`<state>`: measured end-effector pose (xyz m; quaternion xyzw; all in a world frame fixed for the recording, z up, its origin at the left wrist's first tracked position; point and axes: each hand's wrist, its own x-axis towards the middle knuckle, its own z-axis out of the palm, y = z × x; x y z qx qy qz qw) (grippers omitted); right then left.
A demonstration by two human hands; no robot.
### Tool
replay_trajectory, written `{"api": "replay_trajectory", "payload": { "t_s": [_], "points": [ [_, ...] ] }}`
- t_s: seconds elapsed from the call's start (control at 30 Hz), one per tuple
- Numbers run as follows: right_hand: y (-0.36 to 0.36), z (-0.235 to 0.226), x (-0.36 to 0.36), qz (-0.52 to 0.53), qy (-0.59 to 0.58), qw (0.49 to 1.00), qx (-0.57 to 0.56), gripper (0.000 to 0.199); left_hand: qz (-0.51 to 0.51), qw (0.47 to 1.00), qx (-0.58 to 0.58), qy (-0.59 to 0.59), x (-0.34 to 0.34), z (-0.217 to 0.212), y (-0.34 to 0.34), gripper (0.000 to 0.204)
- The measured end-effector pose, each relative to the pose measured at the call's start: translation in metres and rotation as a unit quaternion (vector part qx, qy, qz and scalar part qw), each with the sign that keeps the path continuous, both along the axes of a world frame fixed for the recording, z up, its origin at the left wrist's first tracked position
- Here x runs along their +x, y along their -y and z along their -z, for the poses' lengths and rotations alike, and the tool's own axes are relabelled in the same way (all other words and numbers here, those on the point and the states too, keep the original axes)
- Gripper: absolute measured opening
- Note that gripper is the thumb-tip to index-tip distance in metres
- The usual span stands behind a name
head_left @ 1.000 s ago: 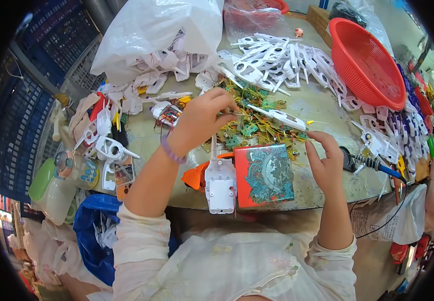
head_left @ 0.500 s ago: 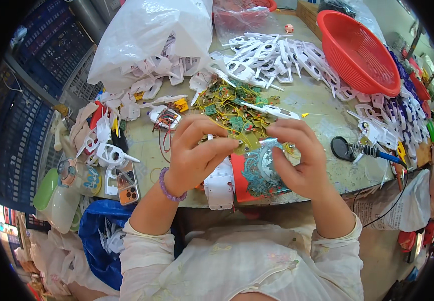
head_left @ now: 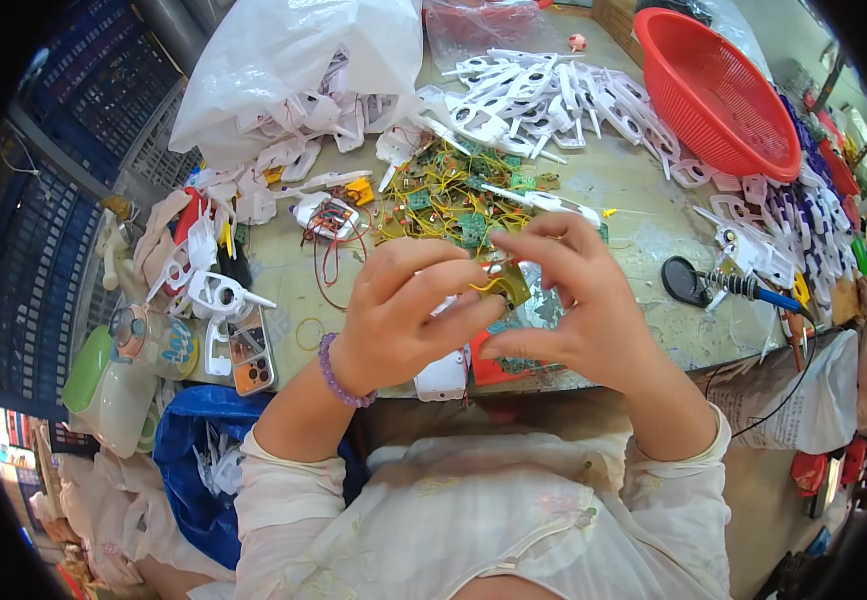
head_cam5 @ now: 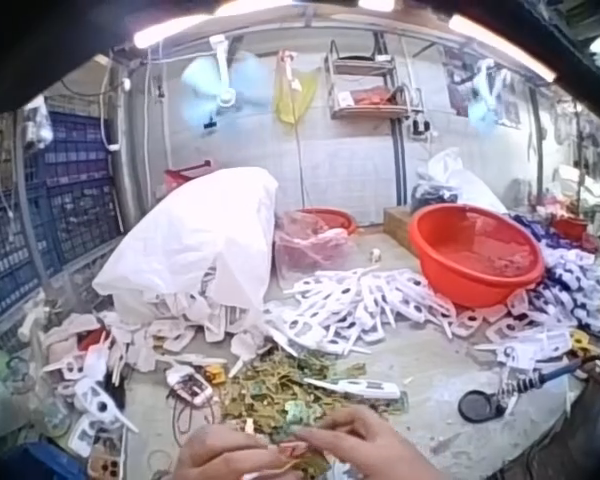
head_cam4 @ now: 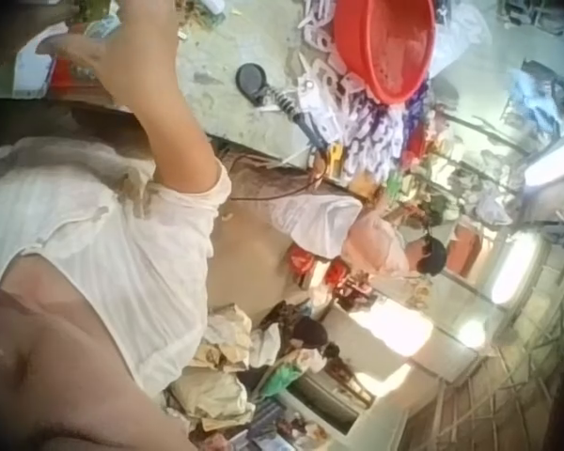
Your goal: Soldering components onto circuit boards and assembling electronic toy parts at a workbench.
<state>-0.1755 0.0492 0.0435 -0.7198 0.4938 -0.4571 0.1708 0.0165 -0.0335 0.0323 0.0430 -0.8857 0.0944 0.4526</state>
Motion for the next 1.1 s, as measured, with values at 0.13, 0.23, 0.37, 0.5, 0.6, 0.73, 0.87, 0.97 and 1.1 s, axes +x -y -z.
{"api": "replay_trajectory", "payload": {
  "t_s": [0.13, 0.23, 0.37, 0.5, 0.6, 0.73, 0.87, 0.97, 1.1],
  "points": [
    [0.001, -0.002, 0.000, -0.042, 0.060, 0.986, 0.153, 0.049, -0.009, 1.000, 0.001, -0.001, 0.001, 0.003, -0.004, 0.033],
    [-0.002, 0.015, -0.006, -0.135, 0.407, 0.875, 0.223, 0.044, -0.005, 0.989, 0.128, -0.078, -0.003, 0.007, -0.003, 0.032],
    [0.000, 0.024, -0.019, -0.103, 0.478, 0.839, 0.237, 0.050, -0.002, 0.948, 0.305, -0.088, 0.004, 0.007, -0.001, 0.026],
    [0.002, 0.026, -0.017, -0.090, 0.484, 0.841, 0.223, 0.054, -0.035, 0.932, 0.358, -0.049, 0.011, 0.007, -0.005, 0.018],
    [0.002, 0.031, -0.026, -0.053, 0.329, 0.911, 0.245, 0.044, -0.076, 0.920, 0.384, 0.001, 0.027, 0.015, -0.010, 0.014],
    [-0.003, 0.040, -0.019, -0.016, 0.136, 0.984, 0.116, 0.023, -0.015, 0.914, 0.384, 0.127, 0.041, 0.020, -0.018, 0.022],
    [0.000, 0.047, -0.014, -0.037, 0.005, 0.994, 0.108, 0.031, 0.021, 0.891, 0.412, 0.188, 0.038, 0.017, -0.022, 0.024],
    [0.003, 0.056, -0.016, -0.020, -0.099, 0.995, 0.004, 0.033, 0.003, 0.909, 0.391, 0.142, 0.032, 0.018, -0.021, 0.025],
    [0.000, 0.052, -0.013, 0.009, -0.070, 0.997, 0.017, 0.045, 0.013, 0.914, 0.399, 0.074, 0.023, 0.017, -0.019, 0.027]
  ]
}}
